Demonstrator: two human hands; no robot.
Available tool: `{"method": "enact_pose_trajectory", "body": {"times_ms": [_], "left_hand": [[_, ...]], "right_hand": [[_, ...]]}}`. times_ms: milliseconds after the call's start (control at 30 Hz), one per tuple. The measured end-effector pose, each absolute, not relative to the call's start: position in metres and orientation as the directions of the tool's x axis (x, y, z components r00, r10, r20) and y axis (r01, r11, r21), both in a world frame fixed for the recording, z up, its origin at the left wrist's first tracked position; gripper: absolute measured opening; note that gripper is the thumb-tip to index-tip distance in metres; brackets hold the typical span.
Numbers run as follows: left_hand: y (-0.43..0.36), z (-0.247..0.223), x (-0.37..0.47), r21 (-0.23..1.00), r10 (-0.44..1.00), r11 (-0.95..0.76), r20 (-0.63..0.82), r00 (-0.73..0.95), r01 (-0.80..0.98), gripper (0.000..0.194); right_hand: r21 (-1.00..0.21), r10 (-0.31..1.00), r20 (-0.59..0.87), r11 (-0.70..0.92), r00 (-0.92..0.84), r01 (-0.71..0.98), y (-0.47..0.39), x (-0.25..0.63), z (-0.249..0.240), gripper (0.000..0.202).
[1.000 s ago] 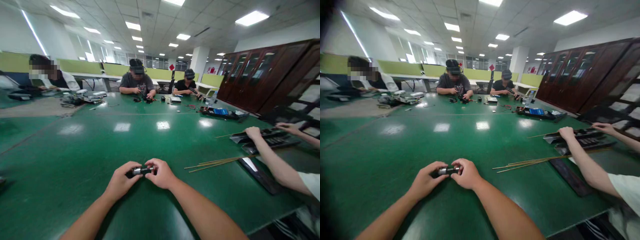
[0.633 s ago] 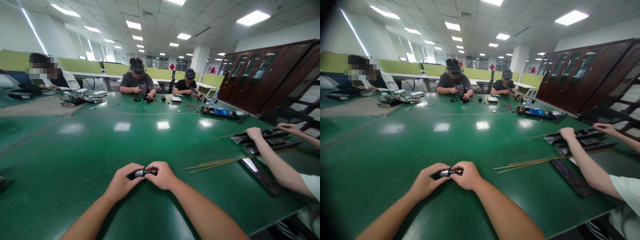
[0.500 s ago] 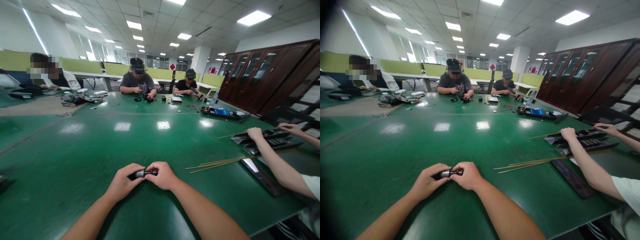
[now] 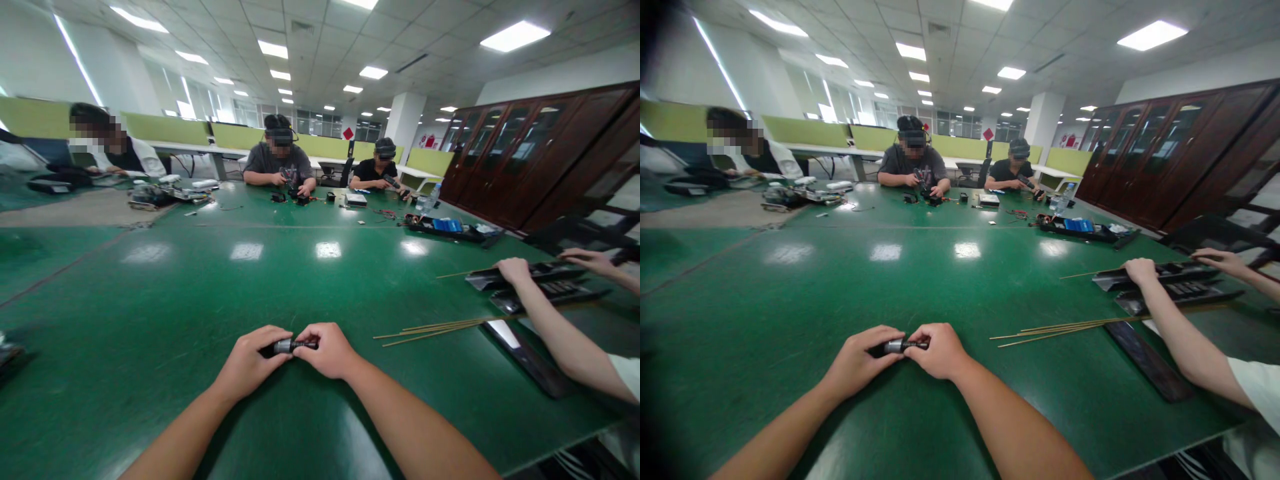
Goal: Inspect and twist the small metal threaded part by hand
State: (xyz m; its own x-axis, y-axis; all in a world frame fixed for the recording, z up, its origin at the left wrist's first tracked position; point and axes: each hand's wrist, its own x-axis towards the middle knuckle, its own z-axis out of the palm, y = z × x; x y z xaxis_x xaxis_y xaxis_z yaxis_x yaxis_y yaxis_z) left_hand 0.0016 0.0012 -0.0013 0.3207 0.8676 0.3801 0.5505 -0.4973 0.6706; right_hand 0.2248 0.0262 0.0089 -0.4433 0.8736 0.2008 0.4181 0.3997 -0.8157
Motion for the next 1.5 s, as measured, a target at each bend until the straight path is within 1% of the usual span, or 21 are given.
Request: {"method": "enact_pose_trajectory", "body": {"times_ms": [833, 1500], "left_hand": [[-0.0001, 0.0032, 0.0001, 0.653, 0.858, -0.512, 0.419, 0.296, 0.558, 0.027], [0.0008, 0.0038, -0.0012, 0.657, 0.864, -0.501, 0.421, 0.277, 0.563, 0.028]], "right_hand": [[-0.838, 0.888, 0.157, 0.352, -0.433, 0.418, 0.0259, 0.2252, 0.0126, 0.016], [-0.841, 0.892, 0.174, 0.355, -0.417, 0.409, 0.0255, 0.2245, 0.0109, 0.017]]}}
